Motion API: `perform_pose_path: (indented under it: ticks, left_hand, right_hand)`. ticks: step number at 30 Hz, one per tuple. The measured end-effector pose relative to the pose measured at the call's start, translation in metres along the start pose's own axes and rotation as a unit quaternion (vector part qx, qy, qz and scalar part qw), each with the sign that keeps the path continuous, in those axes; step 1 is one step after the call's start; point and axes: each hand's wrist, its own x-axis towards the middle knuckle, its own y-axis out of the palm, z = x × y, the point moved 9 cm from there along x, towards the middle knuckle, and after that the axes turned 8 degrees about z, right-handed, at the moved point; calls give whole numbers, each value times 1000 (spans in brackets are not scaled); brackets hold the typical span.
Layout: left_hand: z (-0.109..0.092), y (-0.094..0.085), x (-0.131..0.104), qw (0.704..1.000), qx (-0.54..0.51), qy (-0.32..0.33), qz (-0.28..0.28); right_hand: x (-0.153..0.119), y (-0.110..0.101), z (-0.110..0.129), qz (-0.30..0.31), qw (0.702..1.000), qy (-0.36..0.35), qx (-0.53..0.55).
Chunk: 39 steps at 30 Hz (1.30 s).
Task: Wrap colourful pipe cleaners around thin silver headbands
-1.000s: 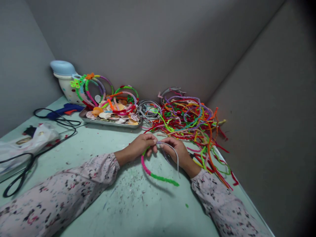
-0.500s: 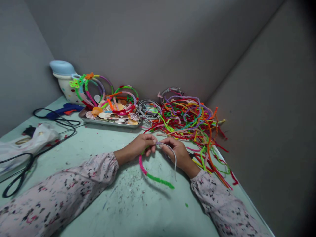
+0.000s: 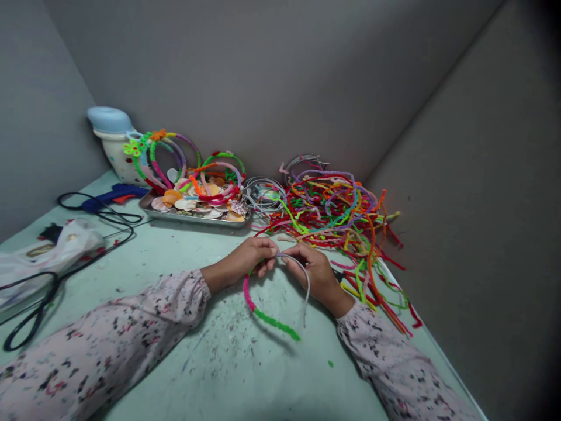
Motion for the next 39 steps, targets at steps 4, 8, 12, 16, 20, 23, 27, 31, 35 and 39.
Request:
perform_pose_path:
  ticks: [4,8,12,16,20,23,27,31,35,39]
  left_hand:
    - [-3,2,-1,1000,5,7,-2]
    - [-9,5,-2,999,31,16,-2]
    - [-13,5,-4,997,72,25,-19]
    - [-10,2,-4,995,89,15,-36]
    - [-6,0,-3,996,78,6,-40]
    - [-6,0,-3,997,64,3,-39]
    - [-6,2,-3,998,54,1,-34]
    - [-7,2,-3,998,50,0,-32]
    - [-6,0,-3,998,45,2,-32]
    - [-4,-1,-2,999,45,0,-28]
  right_hand:
    - [0,-1,2,0,1000,-4,-12]
    - [1,-2,2,-6,1000,-1,-8]
    - [2,0,0,-7,1000,2,-5]
    - [2,2,0,-3,1000,0,-12]
    - [2,3,3,3,1000,-2,-8]
    - [2,2,5,4,1000,-6,-11]
    - [1,1,6,0,1000,-17,-20]
    - [0,0,9,-6,999,-33,-40]
    - [-1,0,15,-16,997,-55,-59]
    - [-1,0,17,-14,995,-67,-70]
